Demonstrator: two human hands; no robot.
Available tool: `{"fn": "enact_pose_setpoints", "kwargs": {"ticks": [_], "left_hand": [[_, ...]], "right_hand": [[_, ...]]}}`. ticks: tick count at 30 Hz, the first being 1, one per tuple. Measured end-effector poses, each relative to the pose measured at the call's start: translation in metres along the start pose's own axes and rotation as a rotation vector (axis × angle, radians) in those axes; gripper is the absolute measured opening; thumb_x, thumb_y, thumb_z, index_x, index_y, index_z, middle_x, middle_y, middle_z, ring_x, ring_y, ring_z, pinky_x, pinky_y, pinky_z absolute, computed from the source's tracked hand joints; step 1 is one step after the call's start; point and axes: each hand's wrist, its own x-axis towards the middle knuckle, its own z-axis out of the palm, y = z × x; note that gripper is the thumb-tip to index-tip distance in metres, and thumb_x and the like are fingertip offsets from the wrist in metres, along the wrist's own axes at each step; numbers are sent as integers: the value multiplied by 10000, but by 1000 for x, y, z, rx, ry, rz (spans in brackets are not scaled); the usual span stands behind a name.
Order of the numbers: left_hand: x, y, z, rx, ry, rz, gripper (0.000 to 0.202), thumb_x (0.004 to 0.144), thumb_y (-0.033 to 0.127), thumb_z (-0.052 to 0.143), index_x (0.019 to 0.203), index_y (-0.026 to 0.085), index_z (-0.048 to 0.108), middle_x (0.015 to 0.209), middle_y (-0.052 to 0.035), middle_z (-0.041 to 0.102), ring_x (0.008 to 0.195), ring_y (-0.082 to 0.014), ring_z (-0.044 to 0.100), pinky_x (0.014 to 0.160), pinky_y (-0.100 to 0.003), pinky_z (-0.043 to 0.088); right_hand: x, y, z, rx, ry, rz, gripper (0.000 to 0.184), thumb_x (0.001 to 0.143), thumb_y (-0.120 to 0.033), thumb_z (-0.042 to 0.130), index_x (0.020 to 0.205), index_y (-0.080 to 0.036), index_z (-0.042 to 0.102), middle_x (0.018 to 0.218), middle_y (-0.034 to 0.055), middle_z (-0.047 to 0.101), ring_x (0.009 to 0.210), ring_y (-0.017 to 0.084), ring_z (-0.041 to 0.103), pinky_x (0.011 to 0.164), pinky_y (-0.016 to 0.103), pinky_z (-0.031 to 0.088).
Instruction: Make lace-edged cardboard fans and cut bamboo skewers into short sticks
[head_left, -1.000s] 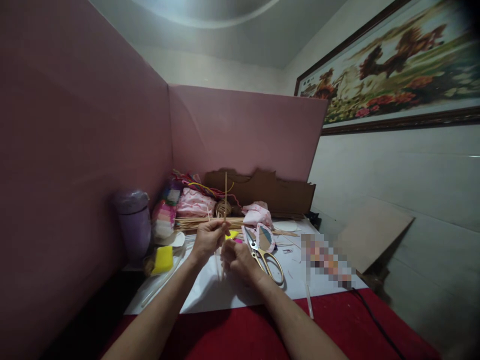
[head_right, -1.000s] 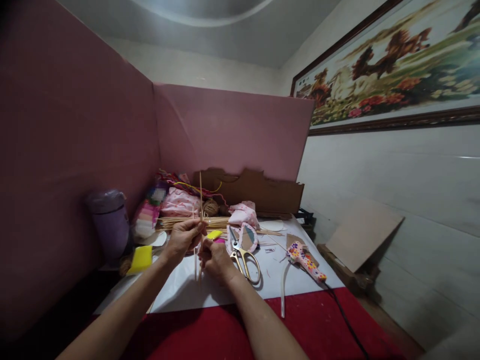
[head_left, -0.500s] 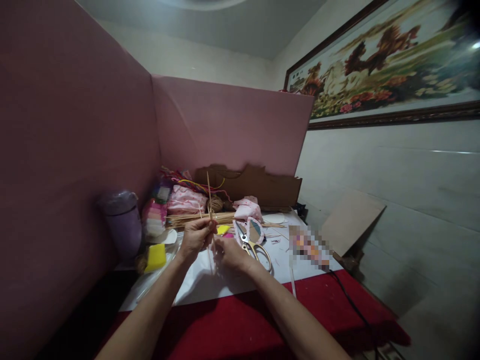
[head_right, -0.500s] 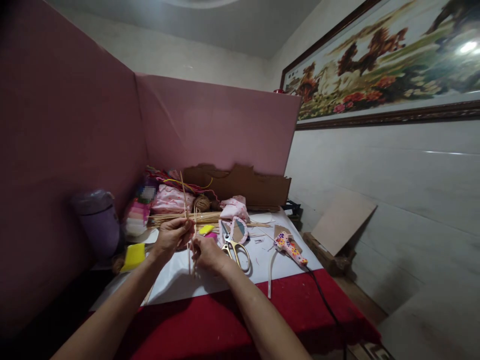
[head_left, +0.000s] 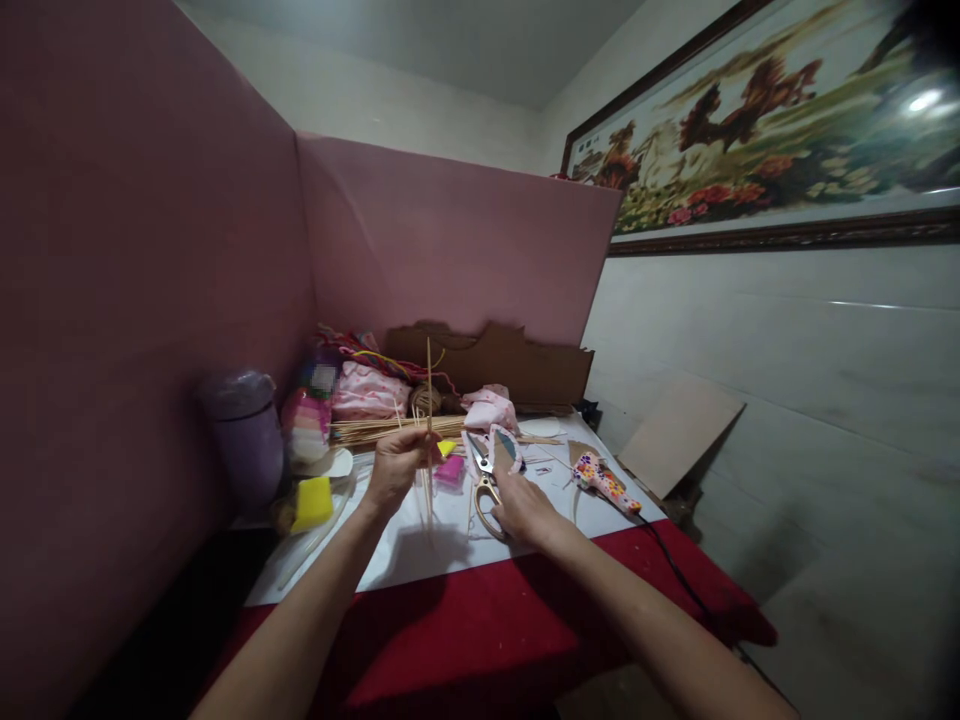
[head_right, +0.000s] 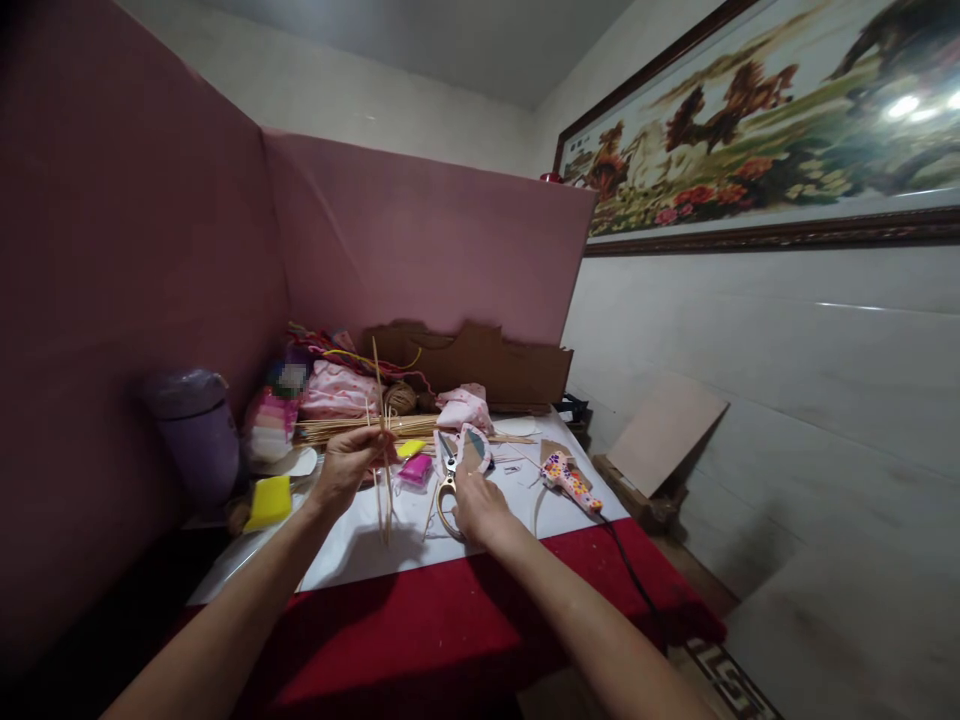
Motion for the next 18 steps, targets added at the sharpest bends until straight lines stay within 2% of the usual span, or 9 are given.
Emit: {"fn": "enact_pose_setpoints", "kwargs": {"ticks": [3,6,9,11,14,16,18], "left_hand": [[-1,-3,0,-42,16,-36,253,568,333,753,671,119,665,550,5,618,479,-131,598,508,-263,509],[-1,-4,-4,-65,60,-31,278,560,339,761,698,116,670,549,0,625,477,-139,606,500,-270,520],[0,-2,-7,-92,102,6,278,574,341,758,713,115,675,562,-6,632,493,-145,617,493,-263,523],[0,-1,-8,-109,112,33,270,587,341,754,721,119,678,572,-7,636,501,-142,619,516,-271,534],[-1,0,-4,-103,104,51,262,598,340,748,731,125,681,580,-11,643,517,-145,626,547,-283,544],[-2,-1,1,-73,90,43,256,580,335,756,703,124,680,564,-9,640,498,-143,620,516,-266,532],[-3,-2,6,-41,73,25,247,562,330,760,669,122,678,538,-7,633,467,-135,606,475,-241,507]], "right_hand": [[3,3,-7,70,34,-32,526,702,-105,486,1225,-111,428,1017,160,622,916,257,603,685,286,396],[3,11,-18,213,79,-11,503,689,-156,521,1189,-135,473,969,113,641,869,236,603,651,267,395],[-1,22,-28,423,47,93,385,684,-287,607,1044,-160,563,777,41,646,678,177,597,548,232,384],[-5,26,-32,596,4,157,447,653,-370,669,1029,-155,563,628,-5,599,517,129,537,468,215,364],[-13,30,-39,857,-64,207,537,590,-413,737,1021,-153,550,553,-42,538,400,82,430,379,201,349],[-19,31,-44,1017,-109,165,462,589,-450,739,901,-158,561,517,-59,490,372,65,391,340,189,340],[-25,30,-49,1167,-142,63,396,629,-496,706,754,-167,525,474,-74,432,346,54,361,311,176,313]]}}
